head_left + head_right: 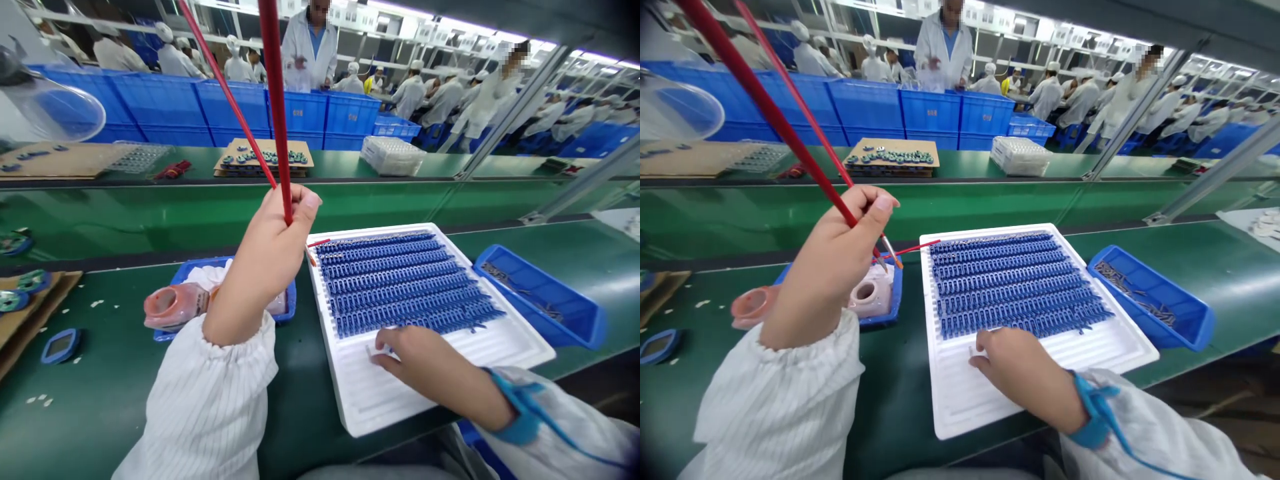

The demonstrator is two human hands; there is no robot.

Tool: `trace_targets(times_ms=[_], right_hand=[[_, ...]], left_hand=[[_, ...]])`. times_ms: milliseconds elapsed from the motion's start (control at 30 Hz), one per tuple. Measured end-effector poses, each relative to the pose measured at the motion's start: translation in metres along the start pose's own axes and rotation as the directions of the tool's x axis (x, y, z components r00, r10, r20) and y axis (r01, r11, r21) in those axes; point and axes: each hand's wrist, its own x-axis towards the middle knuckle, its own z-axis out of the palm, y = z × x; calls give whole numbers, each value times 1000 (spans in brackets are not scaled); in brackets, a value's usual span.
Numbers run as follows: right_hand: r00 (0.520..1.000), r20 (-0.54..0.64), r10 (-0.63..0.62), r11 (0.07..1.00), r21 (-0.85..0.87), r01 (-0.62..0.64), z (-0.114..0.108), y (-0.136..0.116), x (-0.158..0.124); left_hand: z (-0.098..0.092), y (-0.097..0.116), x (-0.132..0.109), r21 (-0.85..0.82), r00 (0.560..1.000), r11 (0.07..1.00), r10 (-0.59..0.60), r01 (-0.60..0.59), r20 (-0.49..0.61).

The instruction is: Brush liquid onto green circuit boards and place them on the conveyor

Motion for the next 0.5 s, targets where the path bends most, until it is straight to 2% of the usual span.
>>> trace_targets(times_ms=[133, 267, 400, 500], right_hand=[[999, -23, 49, 983, -174, -52, 29, -10, 5], [1000, -28, 2, 977, -214, -8, 40, -14, 6], [997, -38, -63, 985, -161, 57, 39, -14, 1], [992, -44, -116, 993, -21, 115, 25, -12, -3]], left_hand=[[1, 1, -2, -10, 1000, 1000, -17, 17, 18], [-2, 1, -2, 9, 1000, 1000, -7, 7, 10], [-7, 2, -2, 23, 1000, 1000, -9, 10, -24], [-9, 3, -3, 22, 999, 1000, -20, 21, -36]])
